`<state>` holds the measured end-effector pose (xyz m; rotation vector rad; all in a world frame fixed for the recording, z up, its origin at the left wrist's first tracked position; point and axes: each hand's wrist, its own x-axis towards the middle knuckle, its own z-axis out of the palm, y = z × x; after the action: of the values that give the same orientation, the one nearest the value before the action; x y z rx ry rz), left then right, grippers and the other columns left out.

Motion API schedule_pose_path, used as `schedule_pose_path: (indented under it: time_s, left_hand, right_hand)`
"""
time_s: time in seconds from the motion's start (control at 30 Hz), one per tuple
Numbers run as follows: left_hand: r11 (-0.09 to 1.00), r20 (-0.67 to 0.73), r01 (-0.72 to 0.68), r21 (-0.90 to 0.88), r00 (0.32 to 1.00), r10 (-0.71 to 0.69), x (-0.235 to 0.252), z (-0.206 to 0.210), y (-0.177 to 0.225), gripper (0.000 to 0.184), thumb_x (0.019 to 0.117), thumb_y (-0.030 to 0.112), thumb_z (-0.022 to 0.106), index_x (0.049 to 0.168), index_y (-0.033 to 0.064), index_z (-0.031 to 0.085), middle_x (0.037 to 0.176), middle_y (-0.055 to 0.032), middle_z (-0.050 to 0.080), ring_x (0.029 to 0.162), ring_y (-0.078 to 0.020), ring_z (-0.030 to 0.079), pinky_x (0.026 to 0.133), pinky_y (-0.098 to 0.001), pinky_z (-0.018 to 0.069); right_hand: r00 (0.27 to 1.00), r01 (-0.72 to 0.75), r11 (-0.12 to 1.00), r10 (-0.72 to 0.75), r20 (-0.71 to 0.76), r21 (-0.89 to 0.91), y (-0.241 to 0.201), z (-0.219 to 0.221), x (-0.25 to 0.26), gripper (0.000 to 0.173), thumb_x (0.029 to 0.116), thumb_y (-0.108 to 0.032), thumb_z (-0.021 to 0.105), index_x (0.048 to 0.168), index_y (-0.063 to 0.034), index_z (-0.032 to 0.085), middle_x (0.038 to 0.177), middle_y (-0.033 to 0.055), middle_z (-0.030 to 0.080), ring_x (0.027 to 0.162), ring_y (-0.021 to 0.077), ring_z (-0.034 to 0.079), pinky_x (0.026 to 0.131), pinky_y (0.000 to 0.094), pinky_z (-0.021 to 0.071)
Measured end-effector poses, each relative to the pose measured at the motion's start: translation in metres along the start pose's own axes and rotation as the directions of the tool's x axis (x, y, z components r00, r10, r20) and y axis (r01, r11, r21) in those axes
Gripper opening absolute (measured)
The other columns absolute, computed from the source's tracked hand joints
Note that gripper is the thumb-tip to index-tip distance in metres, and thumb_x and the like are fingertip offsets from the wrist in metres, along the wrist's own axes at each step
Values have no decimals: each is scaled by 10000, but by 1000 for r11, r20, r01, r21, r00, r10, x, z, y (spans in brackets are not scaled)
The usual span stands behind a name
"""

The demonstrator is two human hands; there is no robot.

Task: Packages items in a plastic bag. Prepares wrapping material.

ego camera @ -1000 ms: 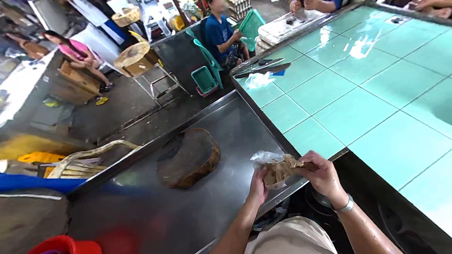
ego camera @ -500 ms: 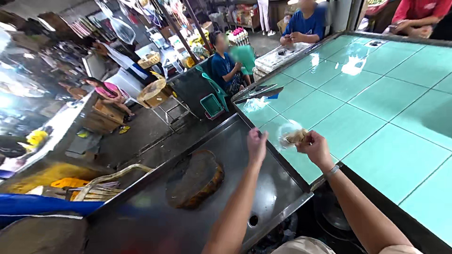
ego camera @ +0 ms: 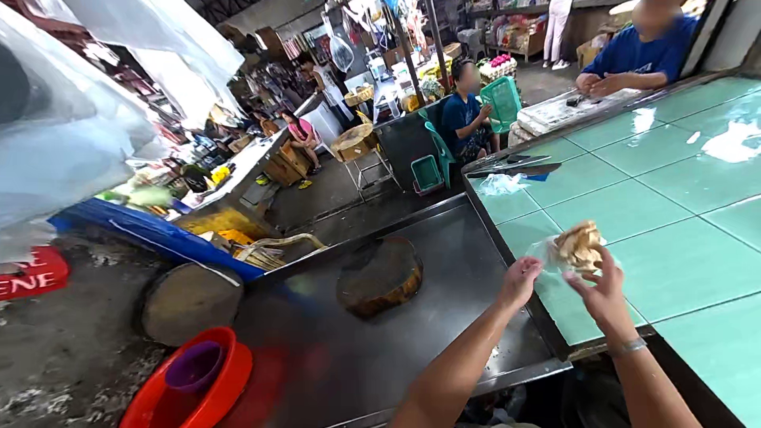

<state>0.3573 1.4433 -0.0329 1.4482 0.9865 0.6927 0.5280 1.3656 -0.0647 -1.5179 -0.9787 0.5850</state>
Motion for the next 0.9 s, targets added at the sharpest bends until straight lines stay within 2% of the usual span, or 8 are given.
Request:
schedule_pose_path:
  time_s: [0.07, 0.17, 0.33, 0.4, 0.47, 0.57, 0.77, 0.9]
  left_hand:
    - [966, 4, -101, 236, 995, 103, 20, -1, -5, 300, 1038, 136, 526, 1283, 38, 670, 1354, -158, 633, 1221, -248, 616, 1032, -438, 510]
    - [879, -117, -46, 474, 986, 115, 40, 3, -4, 294, 984, 118, 601, 1260, 105, 700, 1392, -174, 605, 1322, -339, 538, 1101, -542, 435]
    - [810, -105, 166, 563, 986, -129, 66, 8, -18, 769, 957, 126, 607, 1623, 181, 225, 1507, -247, 488, 1362, -439, 504, 1077, -642, 444]
    - [811, -41, 136, 569, 990, -137, 69, 8, -24, 640, 1009, 198, 594, 1590, 124, 337, 1404, -230, 597, 1294, -387, 584, 1085, -598, 459]
    - [871, -59, 89, 482, 996, -69, 69, 6, -32, 410, 1028, 236, 604, 1385, 38, 578, 1162, -178, 713, 1081, -280, 696, 994, -484, 545]
    - [937, -116, 51, 344, 993, -12, 52, -6, -41, 319, 1031, 257, 593, 1181, -17, 661, 999, -134, 721, 922, -205, 705, 899, -401, 576]
    - [962, -330, -74, 263, 930, 162, -106, -54, -101, 285, 999, 253, 561, 1053, -17, 635, 827, -79, 632, 747, -157, 626, 714, -372, 558]
    - [990, -464, -143, 15, 876, 134, -262, -66, -157, 213, 943, 204, 632, 1058, 35, 691, 1019, -28, 708, 933, -93, 674, 847, -303, 588]
  right_hand:
    - [996, 82, 963, -76, 35, -255, 1, 7, 12, 1045, 715, -440, 918, 1561, -83, 419, 1574, 379, 260, 1368, 535, 413, 1051, 614, 475]
    - [996, 79, 888, -93, -8, -453, 1, 19, 35, 727, 747, -394, 893, 1354, -87, 635, 1573, 336, 327, 1367, 585, 388, 1062, 723, 386]
    - [999, -17, 914, -5, -54, -406, -18, 14, 68, 523, 852, -256, 846, 1245, -13, 603, 1196, 241, 654, 1180, 468, 581, 1027, 712, 396]
    - [999, 25, 951, -38, -36, -308, -21, 10, 76, 419, 867, -208, 832, 1161, 0, 618, 1055, 226, 683, 1019, 431, 652, 922, 694, 472]
    - [997, 73, 984, -76, -13, -159, -24, 4, 80, 366, 892, -195, 811, 1117, 7, 605, 972, 189, 677, 880, 344, 674, 796, 585, 554]
    - [995, 91, 990, -87, -39, 106, -31, -7, 83, 341, 900, -165, 788, 1107, 6, 577, 901, 138, 644, 762, 239, 650, 708, 461, 578]
    - [985, -10, 768, 117, -126, 641, -58, -20, 78, 285, 902, -86, 749, 1066, -150, 525, 956, 4, 638, 848, 153, 658, 731, 394, 598]
    - [993, -21, 732, 92, -69, 681, -58, -16, 75, 272, 924, -65, 712, 1094, -164, 523, 984, 5, 660, 861, 162, 678, 732, 395, 611]
